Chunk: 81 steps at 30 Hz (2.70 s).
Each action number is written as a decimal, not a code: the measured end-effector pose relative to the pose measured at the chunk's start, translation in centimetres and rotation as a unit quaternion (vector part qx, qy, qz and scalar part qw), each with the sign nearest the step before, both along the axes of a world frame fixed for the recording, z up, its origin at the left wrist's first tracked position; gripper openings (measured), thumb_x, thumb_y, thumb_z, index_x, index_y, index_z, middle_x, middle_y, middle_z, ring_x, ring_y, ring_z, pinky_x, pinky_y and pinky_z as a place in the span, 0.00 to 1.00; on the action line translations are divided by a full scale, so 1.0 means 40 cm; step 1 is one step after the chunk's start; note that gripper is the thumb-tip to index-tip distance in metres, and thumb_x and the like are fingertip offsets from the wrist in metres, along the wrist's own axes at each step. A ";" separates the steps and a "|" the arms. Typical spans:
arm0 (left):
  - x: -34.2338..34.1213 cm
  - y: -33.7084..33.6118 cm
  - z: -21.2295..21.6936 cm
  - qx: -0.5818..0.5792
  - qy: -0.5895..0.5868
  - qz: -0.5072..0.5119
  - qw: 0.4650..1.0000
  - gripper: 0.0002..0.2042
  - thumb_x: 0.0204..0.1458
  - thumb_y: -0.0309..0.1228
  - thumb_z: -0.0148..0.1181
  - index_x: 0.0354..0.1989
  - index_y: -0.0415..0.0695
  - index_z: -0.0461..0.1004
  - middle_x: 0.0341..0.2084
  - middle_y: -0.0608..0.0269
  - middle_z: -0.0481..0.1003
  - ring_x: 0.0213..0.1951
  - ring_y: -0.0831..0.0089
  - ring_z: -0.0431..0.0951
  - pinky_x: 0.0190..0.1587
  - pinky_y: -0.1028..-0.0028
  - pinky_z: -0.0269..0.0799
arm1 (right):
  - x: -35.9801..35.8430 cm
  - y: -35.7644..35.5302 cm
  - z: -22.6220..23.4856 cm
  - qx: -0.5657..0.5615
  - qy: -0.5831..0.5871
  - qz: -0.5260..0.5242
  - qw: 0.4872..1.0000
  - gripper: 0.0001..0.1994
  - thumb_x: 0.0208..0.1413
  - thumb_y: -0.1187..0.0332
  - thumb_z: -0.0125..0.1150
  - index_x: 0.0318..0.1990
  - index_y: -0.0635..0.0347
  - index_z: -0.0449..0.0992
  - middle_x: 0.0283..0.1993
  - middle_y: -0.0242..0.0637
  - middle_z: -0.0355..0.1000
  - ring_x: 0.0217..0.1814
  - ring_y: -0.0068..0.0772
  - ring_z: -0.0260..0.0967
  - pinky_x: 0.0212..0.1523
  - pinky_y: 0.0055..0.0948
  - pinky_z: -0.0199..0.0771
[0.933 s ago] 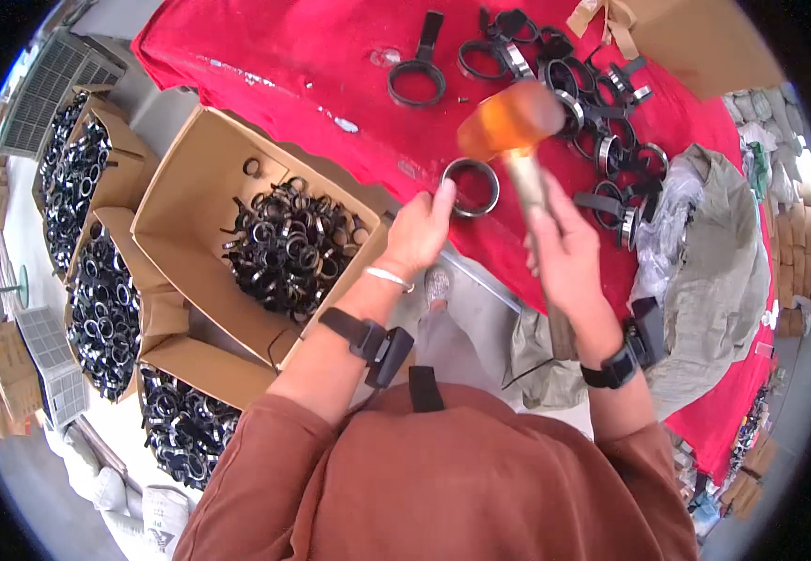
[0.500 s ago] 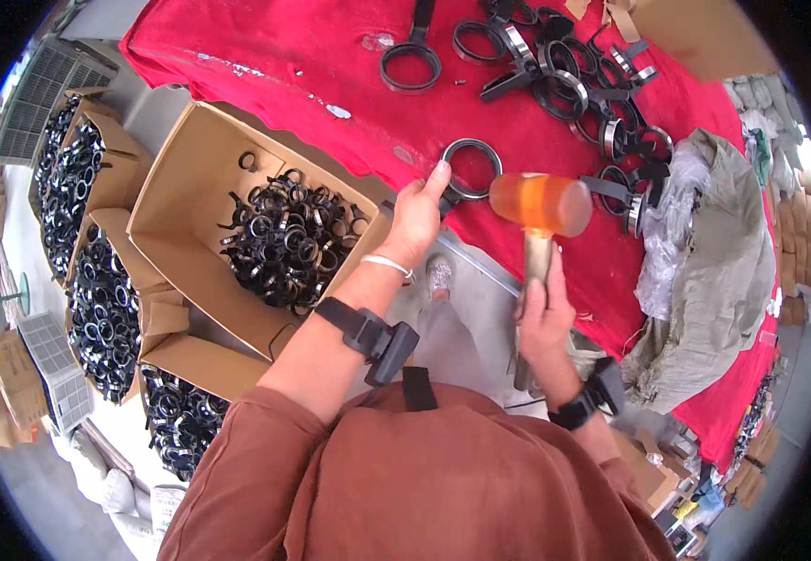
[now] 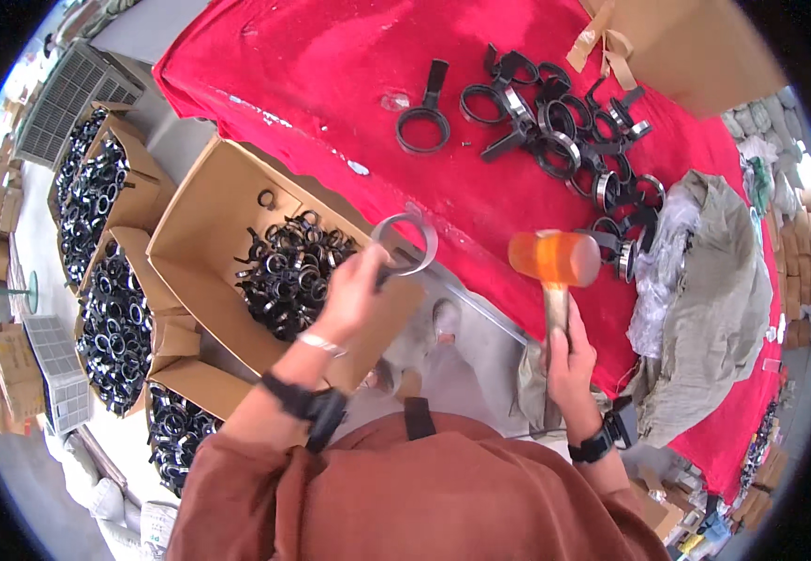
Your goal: Fitting metal clips onto plastic rings using a rubber mallet at an assembly station.
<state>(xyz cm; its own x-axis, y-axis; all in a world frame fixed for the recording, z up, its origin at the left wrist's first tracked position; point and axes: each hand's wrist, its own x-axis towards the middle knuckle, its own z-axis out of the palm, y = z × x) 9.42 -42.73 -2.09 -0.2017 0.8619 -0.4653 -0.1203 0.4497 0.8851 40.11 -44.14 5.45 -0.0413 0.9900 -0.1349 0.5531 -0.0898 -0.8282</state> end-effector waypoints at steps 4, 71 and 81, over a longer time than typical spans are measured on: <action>-0.241 -0.036 -0.048 0.066 0.638 0.003 0.767 0.27 0.53 0.47 0.54 0.50 0.34 0.65 0.35 0.49 0.72 0.41 0.59 0.72 0.42 0.66 0.68 | 0.016 -0.011 -0.007 0.001 0.057 0.006 0.998 0.25 0.60 0.71 0.44 0.65 0.58 0.55 0.23 0.27 0.66 0.20 0.15 0.61 0.22 0.19 0.65; 0.121 0.153 -0.017 0.036 0.102 -0.111 0.988 0.27 0.55 0.53 0.48 0.32 0.34 0.71 0.32 0.37 0.73 0.41 0.44 0.72 0.44 0.58 0.65 | -0.249 0.177 0.047 0.138 -0.182 0.218 0.949 0.23 0.56 0.68 0.52 0.61 0.56 0.61 0.40 0.61 0.70 0.39 0.61 0.71 0.37 0.49 0.72; 0.096 0.135 -0.010 0.039 0.163 -0.077 0.983 0.24 0.53 0.51 0.50 0.30 0.37 0.72 0.28 0.40 0.74 0.38 0.45 0.74 0.42 0.56 0.66 | -0.247 0.216 0.138 0.212 -0.035 0.113 0.970 0.24 0.58 0.73 0.50 0.62 0.62 0.58 0.54 0.54 0.68 0.53 0.44 0.71 0.48 0.33 0.72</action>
